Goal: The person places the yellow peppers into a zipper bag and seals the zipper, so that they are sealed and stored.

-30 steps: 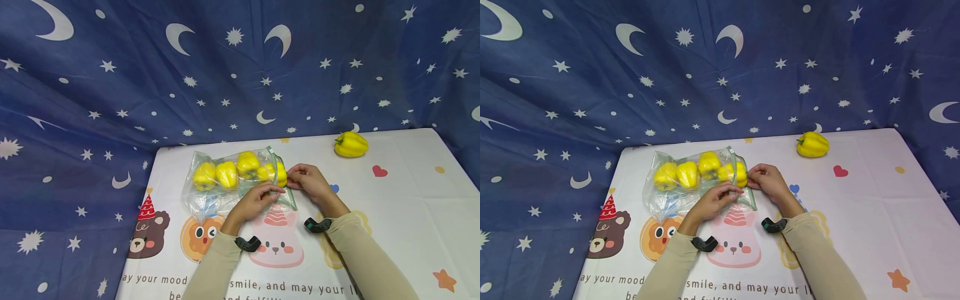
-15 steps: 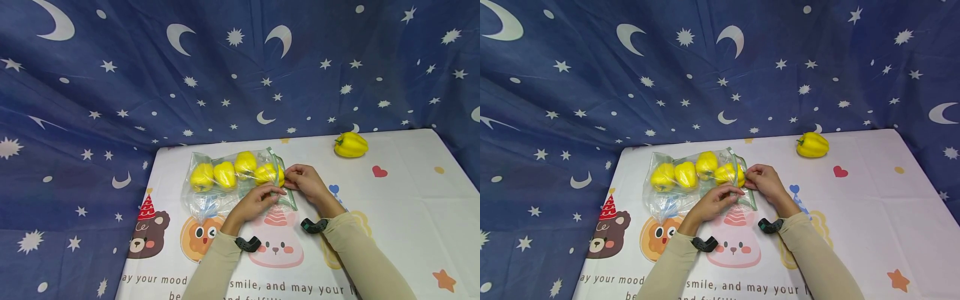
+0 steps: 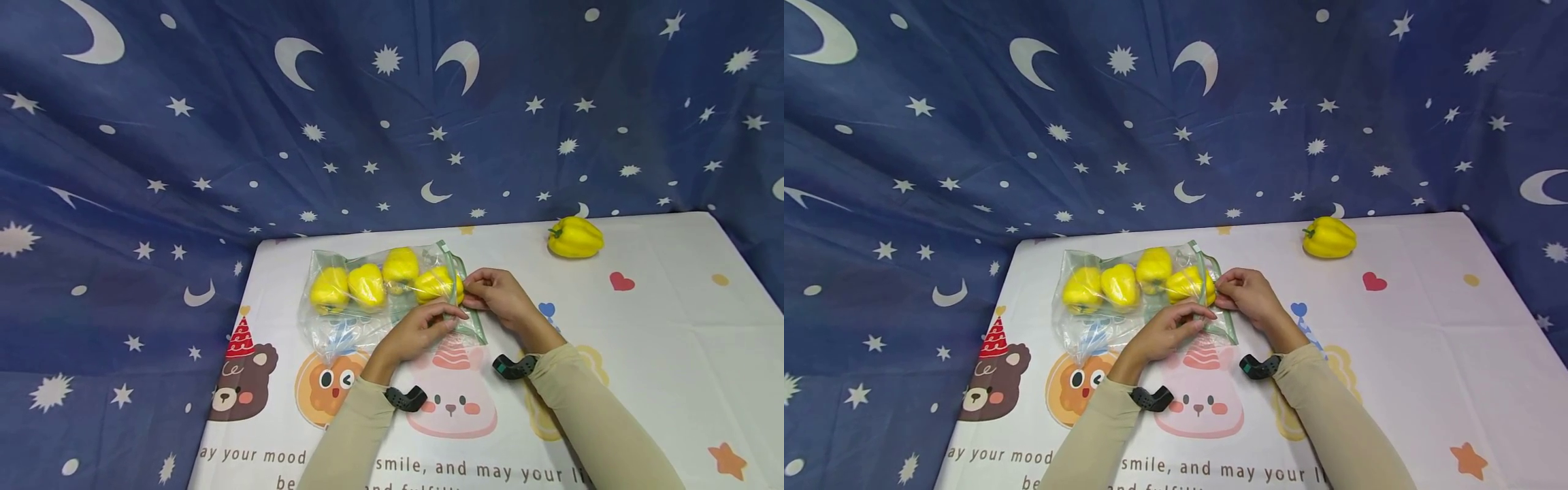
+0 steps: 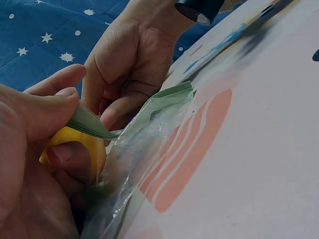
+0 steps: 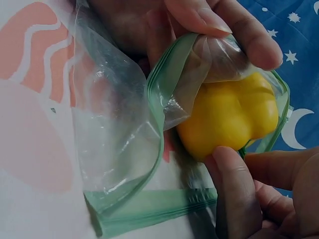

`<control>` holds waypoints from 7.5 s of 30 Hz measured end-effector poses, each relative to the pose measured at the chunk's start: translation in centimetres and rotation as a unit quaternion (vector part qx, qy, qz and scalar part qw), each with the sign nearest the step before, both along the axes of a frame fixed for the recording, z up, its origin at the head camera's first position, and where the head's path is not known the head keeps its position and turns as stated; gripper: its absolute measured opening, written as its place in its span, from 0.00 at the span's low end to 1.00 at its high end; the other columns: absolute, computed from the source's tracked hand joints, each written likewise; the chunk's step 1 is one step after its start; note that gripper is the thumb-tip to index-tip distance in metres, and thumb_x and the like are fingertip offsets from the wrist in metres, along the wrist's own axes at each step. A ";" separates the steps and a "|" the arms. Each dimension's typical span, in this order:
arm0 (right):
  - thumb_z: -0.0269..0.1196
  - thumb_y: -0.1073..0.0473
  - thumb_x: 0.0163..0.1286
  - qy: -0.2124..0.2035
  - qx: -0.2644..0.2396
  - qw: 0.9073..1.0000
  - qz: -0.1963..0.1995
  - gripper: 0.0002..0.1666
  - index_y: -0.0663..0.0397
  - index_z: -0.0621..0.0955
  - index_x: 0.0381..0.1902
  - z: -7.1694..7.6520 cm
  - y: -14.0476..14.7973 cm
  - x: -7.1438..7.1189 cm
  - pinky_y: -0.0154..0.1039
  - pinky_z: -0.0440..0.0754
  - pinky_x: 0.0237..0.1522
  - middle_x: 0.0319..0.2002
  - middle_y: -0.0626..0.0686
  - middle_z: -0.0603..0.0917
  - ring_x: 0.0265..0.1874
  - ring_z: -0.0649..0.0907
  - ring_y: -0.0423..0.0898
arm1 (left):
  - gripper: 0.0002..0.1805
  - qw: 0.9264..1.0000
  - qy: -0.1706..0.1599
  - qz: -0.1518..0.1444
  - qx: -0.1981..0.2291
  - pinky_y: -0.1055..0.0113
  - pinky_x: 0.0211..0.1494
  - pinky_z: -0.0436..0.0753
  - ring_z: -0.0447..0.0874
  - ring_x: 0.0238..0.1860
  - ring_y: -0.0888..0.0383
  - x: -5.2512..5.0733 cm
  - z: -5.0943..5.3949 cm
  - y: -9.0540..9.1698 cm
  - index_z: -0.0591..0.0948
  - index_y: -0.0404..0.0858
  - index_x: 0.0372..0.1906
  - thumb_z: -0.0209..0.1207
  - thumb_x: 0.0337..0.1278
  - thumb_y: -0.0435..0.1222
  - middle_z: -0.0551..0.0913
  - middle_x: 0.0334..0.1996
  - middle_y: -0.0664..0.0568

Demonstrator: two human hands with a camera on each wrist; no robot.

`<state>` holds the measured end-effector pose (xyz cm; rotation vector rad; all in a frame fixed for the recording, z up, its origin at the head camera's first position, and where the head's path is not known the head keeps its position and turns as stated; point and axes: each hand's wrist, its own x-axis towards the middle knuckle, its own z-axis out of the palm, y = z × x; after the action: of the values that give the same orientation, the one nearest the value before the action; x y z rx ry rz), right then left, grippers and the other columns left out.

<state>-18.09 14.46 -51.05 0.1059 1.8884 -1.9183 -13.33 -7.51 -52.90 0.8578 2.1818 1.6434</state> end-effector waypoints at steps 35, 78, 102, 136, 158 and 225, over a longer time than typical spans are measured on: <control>0.59 0.61 0.78 0.018 0.009 1.000 -0.004 0.26 0.73 0.73 0.66 1.8 4.8 -0.8 0.40 0.86 0.51 0.56 0.65 0.81 0.43 0.89 0.41 | 0.12 1.000 -0.017 -0.010 -0.013 0.73 0.42 0.73 0.71 0.36 0.63 -0.2 0.3 -0.1 0.85 0.42 0.55 0.57 0.73 0.35 0.78 0.41 0.51; 0.63 0.27 0.65 0.127 0.429 0.894 -0.038 0.54 0.42 0.61 0.81 4.9 17.5 -4.0 0.74 0.62 0.67 0.77 0.68 0.60 0.73 0.61 0.75 | 0.13 1.000 -0.022 -0.004 -0.008 0.73 0.41 0.73 0.71 0.34 0.63 0.0 0.1 -0.2 0.85 0.42 0.56 0.57 0.73 0.34 0.80 0.42 0.51; 0.66 0.32 0.67 0.186 0.471 0.861 -0.047 0.48 0.63 0.67 0.67 3.4 16.9 -4.2 0.69 0.71 0.59 0.61 0.75 0.72 0.55 0.72 0.71 | 0.13 0.999 -0.036 0.000 -0.012 0.74 0.35 0.71 0.69 0.28 0.64 0.0 0.2 -0.1 0.85 0.41 0.55 0.61 0.70 0.34 0.75 0.36 0.51; 0.71 0.35 0.63 0.197 0.372 0.907 0.010 0.53 0.43 0.63 0.79 3.3 14.6 -1.5 0.72 0.66 0.65 0.71 0.69 0.63 0.64 0.68 0.69 | 0.12 0.999 -0.036 0.005 -0.013 0.73 0.35 0.70 0.69 0.28 0.62 0.1 0.0 -0.1 0.85 0.45 0.54 0.61 0.70 0.35 0.74 0.35 0.52; 0.73 0.47 0.64 0.164 0.215 0.959 0.090 0.48 0.45 0.63 0.76 2.4 10.9 -0.5 0.40 0.83 0.56 0.72 0.57 0.67 0.59 0.75 0.57 | 0.12 0.999 -0.040 0.008 -0.020 0.73 0.35 0.70 0.69 0.29 0.61 0.1 0.0 -0.1 0.85 0.45 0.55 0.61 0.70 0.36 0.74 0.35 0.51; 0.74 0.45 0.63 0.186 0.204 0.954 0.115 0.36 0.48 0.75 0.65 1.0 7.0 1.3 0.57 0.71 0.70 0.67 0.55 0.76 0.66 0.77 0.58 | 0.13 0.999 -0.035 0.038 -0.010 0.72 0.35 0.72 0.72 0.29 0.60 0.2 2.3 0.1 0.85 0.43 0.56 0.60 0.72 0.37 0.82 0.42 0.51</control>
<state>-16.77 21.43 -50.00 -0.3595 2.4022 -1.4451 -13.16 -7.40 -50.60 0.7103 2.2047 1.6575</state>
